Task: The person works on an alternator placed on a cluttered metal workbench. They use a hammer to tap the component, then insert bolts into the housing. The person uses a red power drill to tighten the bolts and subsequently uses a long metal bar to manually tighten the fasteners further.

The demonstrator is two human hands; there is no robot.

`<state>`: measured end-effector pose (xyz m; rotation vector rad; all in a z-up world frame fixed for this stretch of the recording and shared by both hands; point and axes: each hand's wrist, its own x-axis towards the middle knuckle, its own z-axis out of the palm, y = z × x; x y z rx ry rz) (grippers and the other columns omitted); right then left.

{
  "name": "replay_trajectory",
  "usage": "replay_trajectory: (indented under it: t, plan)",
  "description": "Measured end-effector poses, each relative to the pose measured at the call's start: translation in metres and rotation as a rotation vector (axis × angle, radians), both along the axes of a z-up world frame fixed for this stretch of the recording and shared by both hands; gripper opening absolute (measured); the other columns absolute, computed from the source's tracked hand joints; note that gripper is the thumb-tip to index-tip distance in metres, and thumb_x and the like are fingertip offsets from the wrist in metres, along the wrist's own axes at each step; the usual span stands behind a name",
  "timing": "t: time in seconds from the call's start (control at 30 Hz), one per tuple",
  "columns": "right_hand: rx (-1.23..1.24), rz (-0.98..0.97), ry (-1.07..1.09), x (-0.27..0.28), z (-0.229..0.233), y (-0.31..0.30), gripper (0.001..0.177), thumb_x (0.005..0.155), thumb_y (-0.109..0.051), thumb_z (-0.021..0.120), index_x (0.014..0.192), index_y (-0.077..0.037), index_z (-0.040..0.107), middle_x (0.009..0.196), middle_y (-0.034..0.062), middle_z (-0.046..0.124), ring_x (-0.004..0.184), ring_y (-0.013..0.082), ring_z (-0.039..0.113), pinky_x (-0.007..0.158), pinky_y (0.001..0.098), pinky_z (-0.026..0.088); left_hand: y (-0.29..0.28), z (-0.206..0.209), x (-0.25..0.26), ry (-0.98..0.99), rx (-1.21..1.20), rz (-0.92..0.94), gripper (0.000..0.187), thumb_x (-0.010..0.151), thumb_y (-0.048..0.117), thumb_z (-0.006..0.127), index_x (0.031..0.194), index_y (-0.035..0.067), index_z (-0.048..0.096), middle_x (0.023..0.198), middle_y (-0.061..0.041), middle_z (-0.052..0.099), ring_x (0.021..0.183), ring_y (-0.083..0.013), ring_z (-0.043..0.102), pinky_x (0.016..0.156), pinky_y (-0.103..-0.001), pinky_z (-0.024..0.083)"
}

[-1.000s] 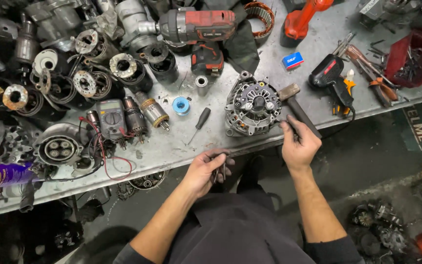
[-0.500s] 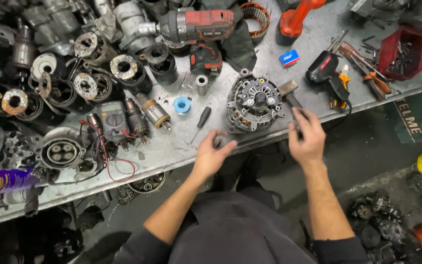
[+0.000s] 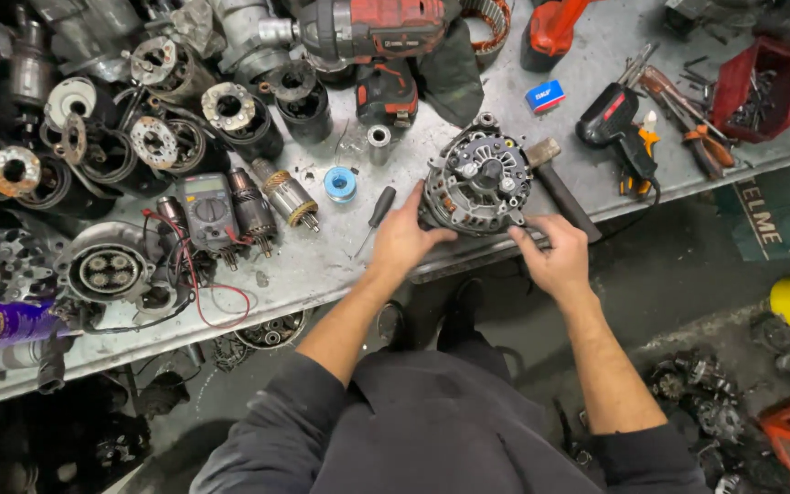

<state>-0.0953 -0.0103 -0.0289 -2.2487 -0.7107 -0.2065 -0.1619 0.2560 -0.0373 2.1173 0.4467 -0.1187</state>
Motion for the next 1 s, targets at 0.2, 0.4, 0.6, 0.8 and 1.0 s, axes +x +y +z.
replay_trajectory:
  t: [0.2,0.4,0.6,0.8,1.0]
  plan:
    - [0.125,0.078,0.194,0.024,0.005,-0.001,0.081,0.077,-0.017,0.086,0.145,0.002,0.046,0.139,0.0198,0.057,0.128,0.0296,0.054,0.106,0.0419,0.044,0.010,-0.003,0.002,-0.106,0.080,-0.036,0.115,0.057,0.053,0.093,0.152,0.010,0.045,0.116,-0.022,0.072,0.108,-0.0411,0.067,0.093,-0.046,0.053]
    - [0.519,0.330,0.807,0.084,-0.053,-0.024,0.094,0.083,-0.006,0.074,0.165,-0.003,0.029,0.170,0.0151,0.034,0.153,0.0258,0.038,0.124,0.0393,0.031,0.008,-0.004,0.004,-0.074,0.097,-0.041,0.119,0.054,0.058,0.092,0.152,0.009,0.045,0.115,-0.021,0.073,0.108,-0.0395,0.069,0.093,-0.045,0.054]
    - [0.582,0.373,0.816,0.067,-0.044,-0.008,0.105,0.079,-0.006,0.083,0.166,-0.003,0.023,0.169,0.0167,0.033,0.151,0.0255,0.039,0.122,0.0412,0.036,0.008,-0.005,0.006,-0.059,0.118,-0.042,0.120,0.055,0.059,0.091,0.154,0.009,0.044,0.111,-0.023,0.073,0.106,-0.0395,0.070,0.095,-0.045,0.055]
    - [0.518,0.362,0.774,0.049,-0.007,0.010,0.115,0.070,0.002,0.086,0.165,-0.004,0.021,0.160,0.0162,0.043,0.138,0.0244,0.053,0.111,0.0382,0.048,0.013,-0.023,0.008,-0.220,0.232,-0.085,0.120,0.052,0.059,0.095,0.149,0.008,0.046,0.109,-0.024,0.074,0.109,-0.0467,0.063,0.092,-0.049,0.051]
    - [0.518,0.305,0.780,0.054,-0.021,0.003,0.112,0.071,0.009,0.083,0.167,-0.003,0.025,0.158,0.0170,0.049,0.126,0.0229,0.062,0.097,0.0341,0.057,0.015,-0.002,0.009,-0.002,0.160,-0.102,0.120,0.053,0.058,0.090,0.155,0.015,0.043,0.111,-0.025,0.072,0.109,-0.0412,0.067,0.096,-0.047,0.053]
